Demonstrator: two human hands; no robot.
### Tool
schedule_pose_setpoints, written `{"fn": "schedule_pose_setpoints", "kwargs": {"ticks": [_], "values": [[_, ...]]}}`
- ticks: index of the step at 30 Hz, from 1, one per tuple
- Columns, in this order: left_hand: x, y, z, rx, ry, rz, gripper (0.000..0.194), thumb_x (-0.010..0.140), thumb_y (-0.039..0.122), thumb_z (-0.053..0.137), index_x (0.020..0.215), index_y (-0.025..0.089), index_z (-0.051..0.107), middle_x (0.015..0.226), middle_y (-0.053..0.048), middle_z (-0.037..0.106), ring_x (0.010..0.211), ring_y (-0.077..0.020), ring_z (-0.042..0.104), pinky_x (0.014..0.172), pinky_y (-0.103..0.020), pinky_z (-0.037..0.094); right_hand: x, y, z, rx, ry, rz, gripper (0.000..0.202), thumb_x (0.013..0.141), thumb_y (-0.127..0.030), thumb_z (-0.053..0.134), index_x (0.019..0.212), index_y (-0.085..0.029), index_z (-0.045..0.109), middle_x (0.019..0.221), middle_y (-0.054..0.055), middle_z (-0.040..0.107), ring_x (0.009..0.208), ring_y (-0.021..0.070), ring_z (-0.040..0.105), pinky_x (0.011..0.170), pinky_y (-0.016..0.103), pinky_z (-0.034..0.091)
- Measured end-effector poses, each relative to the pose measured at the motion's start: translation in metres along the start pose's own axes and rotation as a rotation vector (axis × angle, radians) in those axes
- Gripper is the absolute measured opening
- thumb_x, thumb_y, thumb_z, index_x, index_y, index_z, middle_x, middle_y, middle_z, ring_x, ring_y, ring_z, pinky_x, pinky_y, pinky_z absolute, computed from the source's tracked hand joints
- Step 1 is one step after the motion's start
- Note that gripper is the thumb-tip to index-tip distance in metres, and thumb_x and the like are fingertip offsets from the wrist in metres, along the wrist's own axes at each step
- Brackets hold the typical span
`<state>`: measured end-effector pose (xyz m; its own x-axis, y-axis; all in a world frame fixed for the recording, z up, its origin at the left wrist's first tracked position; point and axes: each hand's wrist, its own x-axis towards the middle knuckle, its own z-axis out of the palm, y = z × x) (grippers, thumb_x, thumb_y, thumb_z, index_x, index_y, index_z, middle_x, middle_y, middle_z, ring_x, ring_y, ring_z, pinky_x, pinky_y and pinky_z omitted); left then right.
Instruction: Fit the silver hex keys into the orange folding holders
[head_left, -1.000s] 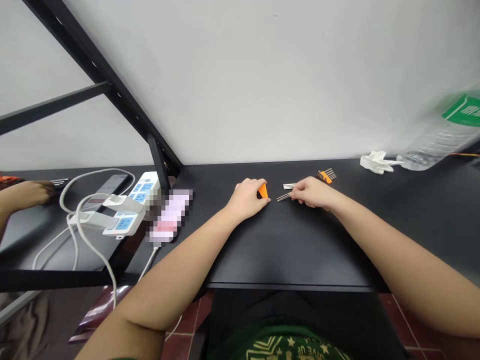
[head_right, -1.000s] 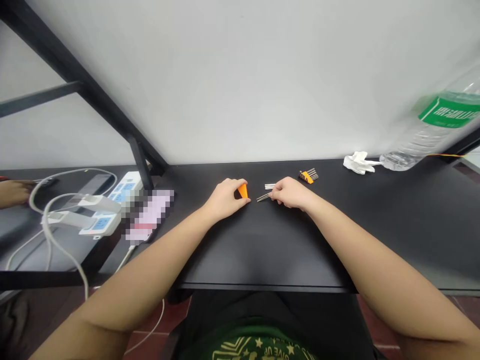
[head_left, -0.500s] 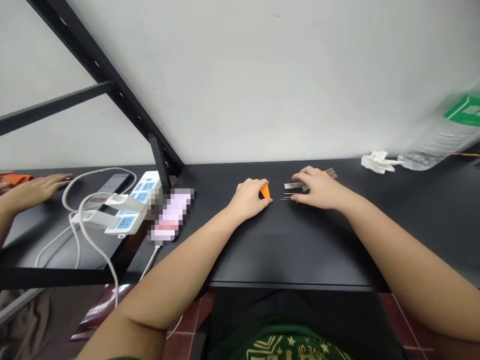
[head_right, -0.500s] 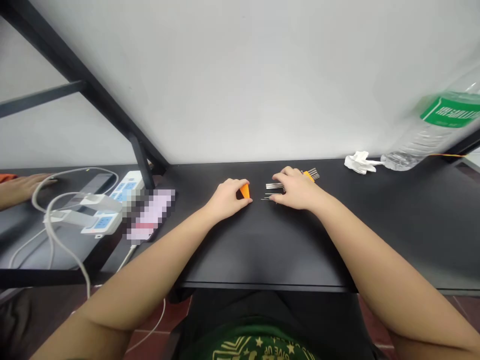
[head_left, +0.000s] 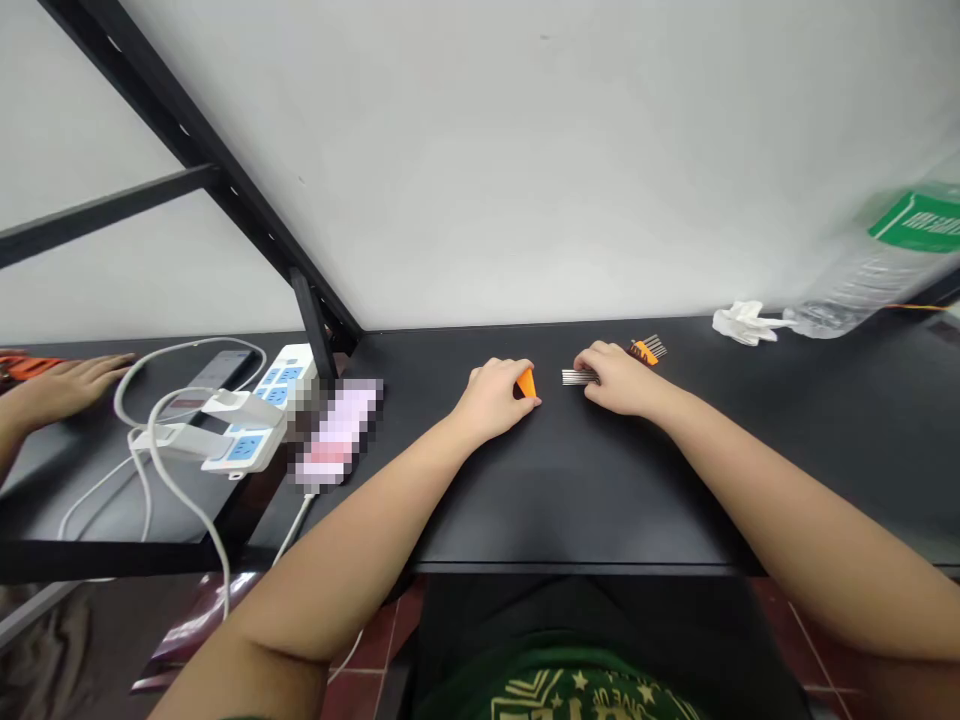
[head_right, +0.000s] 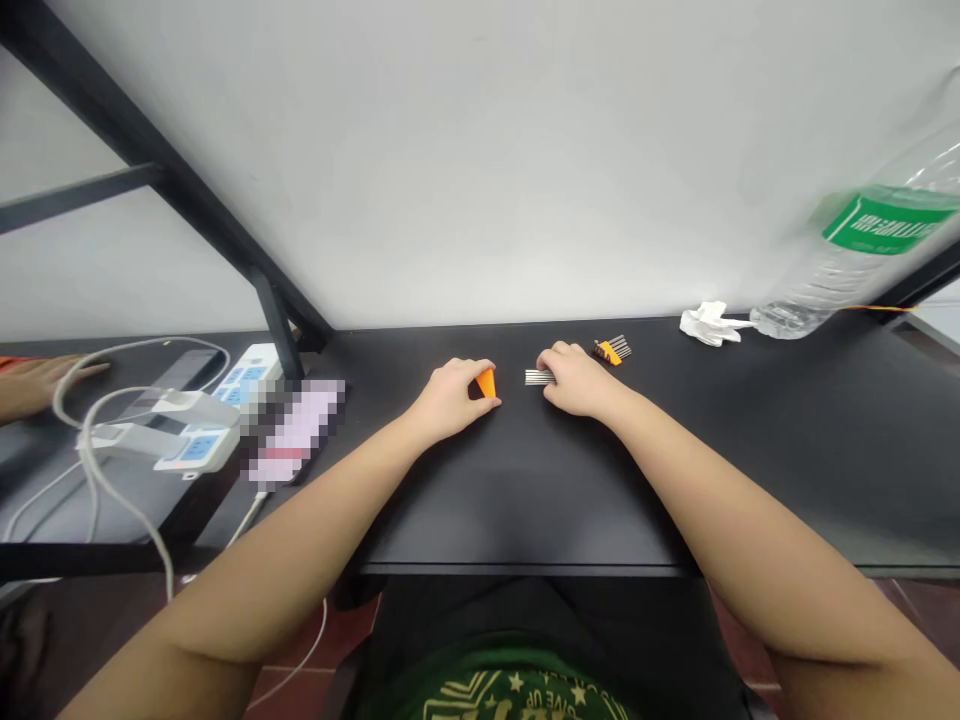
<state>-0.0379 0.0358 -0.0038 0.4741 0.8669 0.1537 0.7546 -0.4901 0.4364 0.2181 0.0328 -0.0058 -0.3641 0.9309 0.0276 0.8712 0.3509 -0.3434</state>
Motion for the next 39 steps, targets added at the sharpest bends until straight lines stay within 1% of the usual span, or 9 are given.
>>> {"fn": "schedule_pose_setpoints", "kwargs": {"ticks": [4,6,11,16,21,26,32,36,39], "values": [[0.0,0.0,0.0,-0.008,-0.007,-0.005,0.041,0.084,0.037,0.077,0.122,0.029,0.066,0.111,-0.004,0.073,0.111,-0.0289,0.061,0.101,-0.046,0.048,-0.002,0.006,-0.005,0.027,0.001,-0.032,0.034,0.085,-0.016,0.059,0.119,-0.019,0.066,0.121,0.013,0.064,0.114,0.0289,0.06,0.096,0.039,0.051],[-0.001,0.0,0.0,-0.011,-0.008,-0.006,0.04,0.084,0.037,0.077,0.121,0.029,0.066,0.11,-0.004,0.073,0.111,-0.0289,0.061,0.1,-0.046,0.049,-0.003,0.011,-0.011,0.044,0.015,-0.014,0.035,0.087,-0.018,0.06,0.121,-0.02,0.066,0.123,0.012,0.064,0.109,0.0269,0.063,0.096,0.038,0.052],[-0.001,0.0,0.0,-0.015,-0.011,-0.005,0.039,0.085,0.039,0.077,0.121,0.03,0.066,0.109,-0.003,0.073,0.111,-0.0289,0.061,0.101,-0.046,0.048,-0.004,0.02,-0.024,0.02,-0.019,0.086,0.024,0.089,-0.024,0.062,0.111,-0.02,0.071,0.117,0.011,0.067,0.102,0.0246,0.067,0.093,0.037,0.052],[-0.002,0.001,0.002,-0.012,0.0,0.005,0.041,0.084,0.039,0.077,0.122,0.029,0.065,0.109,-0.003,0.073,0.111,-0.0298,0.061,0.101,-0.047,0.048,-0.002,0.014,-0.016,0.02,-0.02,0.054,0.031,0.089,-0.039,0.066,0.113,-0.021,0.071,0.117,0.011,0.067,0.102,0.0261,0.065,0.092,0.038,0.051],[-0.003,0.002,0.001,-0.007,-0.005,0.001,0.04,0.085,0.039,0.077,0.122,0.03,0.065,0.11,-0.003,0.073,0.111,-0.0294,0.061,0.101,-0.047,0.048,-0.001,0.008,-0.006,-0.098,0.002,0.039,0.024,0.086,-0.03,0.063,0.107,-0.021,0.069,0.112,0.012,0.067,0.107,0.0303,0.061,0.091,0.041,0.049],[-0.003,0.002,0.0,-0.01,-0.011,-0.006,0.04,0.084,0.038,0.077,0.122,0.03,0.065,0.11,-0.003,0.073,0.112,-0.0296,0.062,0.101,-0.047,0.048,0.0,0.018,-0.014,-0.028,0.015,0.117,0.024,0.085,-0.026,0.062,0.107,-0.021,0.071,0.108,0.01,0.069,0.096,0.0252,0.065,0.086,0.036,0.05],[-0.003,0.005,-0.001,-0.021,-0.024,-0.018,0.039,0.085,0.037,0.076,0.121,0.029,0.065,0.111,-0.003,0.073,0.113,-0.0303,0.061,0.103,-0.049,0.048,0.004,0.027,-0.022,-0.063,-0.008,0.191,0.015,0.083,-0.019,0.061,0.09,-0.021,0.074,0.102,0.008,0.072,0.09,0.0228,0.067,0.08,0.032,0.048],[-0.002,0.005,-0.002,-0.02,-0.019,-0.016,0.038,0.084,0.037,0.076,0.12,0.03,0.065,0.11,-0.003,0.073,0.112,-0.0298,0.062,0.102,-0.048,0.048,0.005,0.022,-0.025,-0.066,-0.071,0.306,0.008,0.078,-0.024,0.067,0.085,-0.021,0.07,0.095,0.008,0.074,0.084,0.0235,0.067,0.069,0.032,0.046],[-0.001,0.004,-0.002,-0.032,-0.011,-0.018,0.037,0.084,0.036,0.076,0.119,0.03,0.066,0.109,-0.003,0.073,0.112,-0.0293,0.062,0.102,-0.047,0.048,0.004,0.022,-0.027,-0.045,-0.069,0.402,0.012,0.075,-0.026,0.072,0.085,-0.022,0.067,0.087,0.007,0.073,0.079,0.0237,0.066,0.063,0.031,0.044]]}}
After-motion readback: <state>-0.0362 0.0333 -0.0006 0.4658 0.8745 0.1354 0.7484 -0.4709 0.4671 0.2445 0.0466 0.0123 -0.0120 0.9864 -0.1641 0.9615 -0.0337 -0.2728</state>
